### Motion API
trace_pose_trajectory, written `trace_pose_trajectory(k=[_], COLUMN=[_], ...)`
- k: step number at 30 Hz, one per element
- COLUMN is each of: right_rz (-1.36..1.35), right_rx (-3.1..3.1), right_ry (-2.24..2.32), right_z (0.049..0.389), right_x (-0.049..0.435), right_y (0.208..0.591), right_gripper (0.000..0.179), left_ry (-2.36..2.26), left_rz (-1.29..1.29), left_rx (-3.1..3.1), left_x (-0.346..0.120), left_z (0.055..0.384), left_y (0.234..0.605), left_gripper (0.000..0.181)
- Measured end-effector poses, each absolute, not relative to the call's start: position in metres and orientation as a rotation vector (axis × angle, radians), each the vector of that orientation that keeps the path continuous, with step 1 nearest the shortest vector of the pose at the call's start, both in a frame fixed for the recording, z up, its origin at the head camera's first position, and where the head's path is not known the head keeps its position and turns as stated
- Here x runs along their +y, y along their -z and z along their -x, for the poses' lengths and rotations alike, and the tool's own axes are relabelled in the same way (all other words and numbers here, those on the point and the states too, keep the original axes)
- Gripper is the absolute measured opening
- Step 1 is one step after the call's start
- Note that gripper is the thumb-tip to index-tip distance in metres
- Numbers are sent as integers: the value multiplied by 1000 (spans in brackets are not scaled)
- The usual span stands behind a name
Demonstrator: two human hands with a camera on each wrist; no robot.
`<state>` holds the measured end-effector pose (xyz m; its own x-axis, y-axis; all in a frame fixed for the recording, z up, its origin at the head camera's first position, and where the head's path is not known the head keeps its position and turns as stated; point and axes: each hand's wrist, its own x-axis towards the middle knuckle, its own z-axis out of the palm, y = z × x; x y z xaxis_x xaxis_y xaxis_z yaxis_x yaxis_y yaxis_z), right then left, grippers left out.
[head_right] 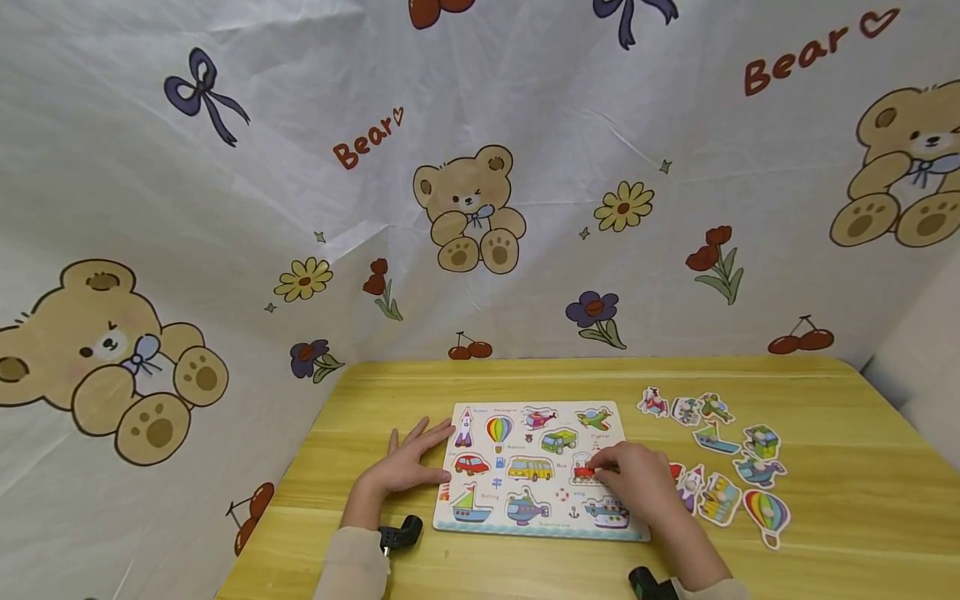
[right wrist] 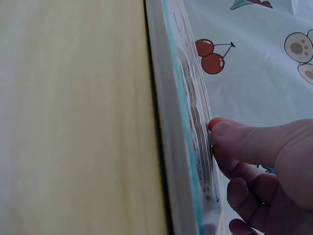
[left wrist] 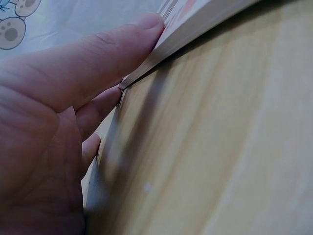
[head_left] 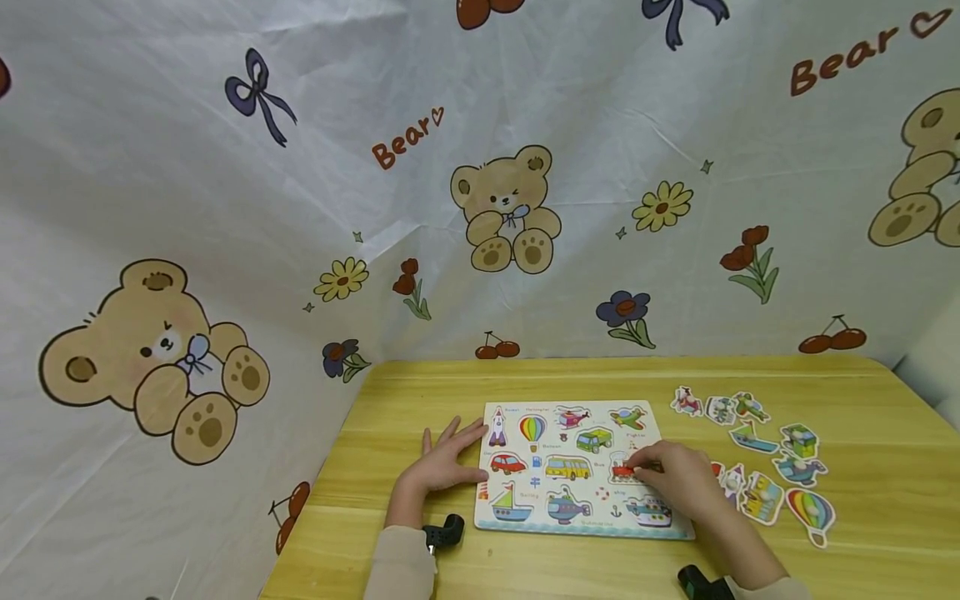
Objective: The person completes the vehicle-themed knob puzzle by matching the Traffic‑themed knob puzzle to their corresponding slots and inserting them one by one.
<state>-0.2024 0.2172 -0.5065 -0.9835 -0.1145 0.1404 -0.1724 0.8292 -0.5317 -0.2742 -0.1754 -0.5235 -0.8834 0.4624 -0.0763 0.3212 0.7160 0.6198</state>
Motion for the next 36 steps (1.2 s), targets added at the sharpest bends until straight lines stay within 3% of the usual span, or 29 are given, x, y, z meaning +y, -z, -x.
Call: trace_pose_trajectory(k=[21, 36], right_rz=[-243, -135], right_rx=[-2903, -2839], right_ry=[-927, -1127], right_z=[202, 196], right_x=[223, 286], right_y=[504, 480], right_gripper=[13, 26], left_ry=[-924, -901], left_rz=[-620, -596], left_rx=[2694, 2691], left_x=[-174, -175], left_z=[274, 275], left_y=[523, 522], left_gripper=[82, 82])
